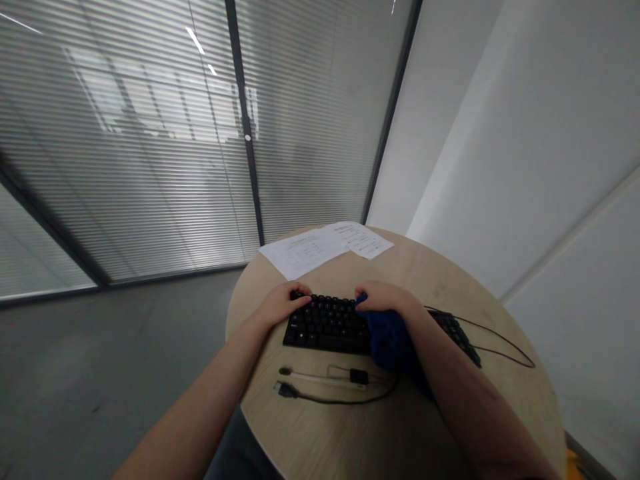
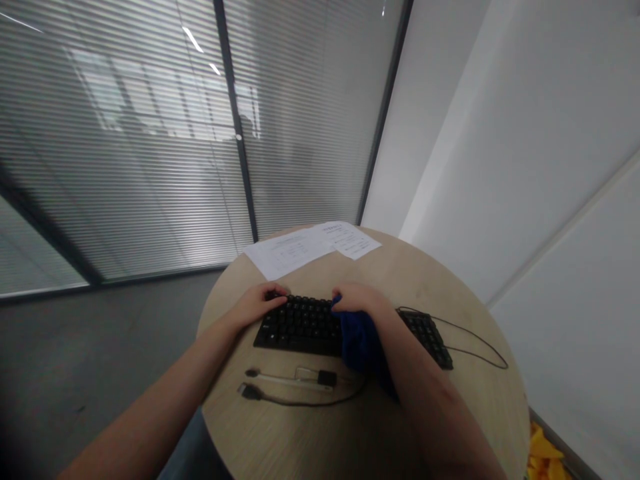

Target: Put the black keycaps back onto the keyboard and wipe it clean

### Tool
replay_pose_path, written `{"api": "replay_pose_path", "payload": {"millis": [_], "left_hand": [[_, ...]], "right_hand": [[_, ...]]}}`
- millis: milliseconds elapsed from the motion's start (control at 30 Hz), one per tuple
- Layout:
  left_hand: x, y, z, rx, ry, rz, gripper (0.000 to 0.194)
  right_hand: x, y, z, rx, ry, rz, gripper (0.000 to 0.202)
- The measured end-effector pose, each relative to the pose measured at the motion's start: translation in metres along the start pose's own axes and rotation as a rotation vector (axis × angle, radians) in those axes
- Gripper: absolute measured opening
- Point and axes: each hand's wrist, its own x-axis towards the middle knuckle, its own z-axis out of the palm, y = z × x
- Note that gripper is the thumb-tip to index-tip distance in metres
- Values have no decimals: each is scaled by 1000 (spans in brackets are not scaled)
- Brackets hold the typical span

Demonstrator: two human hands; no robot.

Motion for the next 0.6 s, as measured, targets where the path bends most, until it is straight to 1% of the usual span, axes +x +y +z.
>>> {"api": "replay_pose_path", "payload": {"millis": [300, 500, 600], "left_hand": [[1, -5, 2, 3, 2, -2, 32], [2, -6, 3, 5, 6, 3, 30], [1, -6, 2, 0, 4, 2, 30]], "right_hand": [[-5, -4, -3, -15, -42, 11, 21], [-2, -4, -2, -27, -23, 51, 20], [-2, -3, -2, -28, -26, 37, 20]]}}
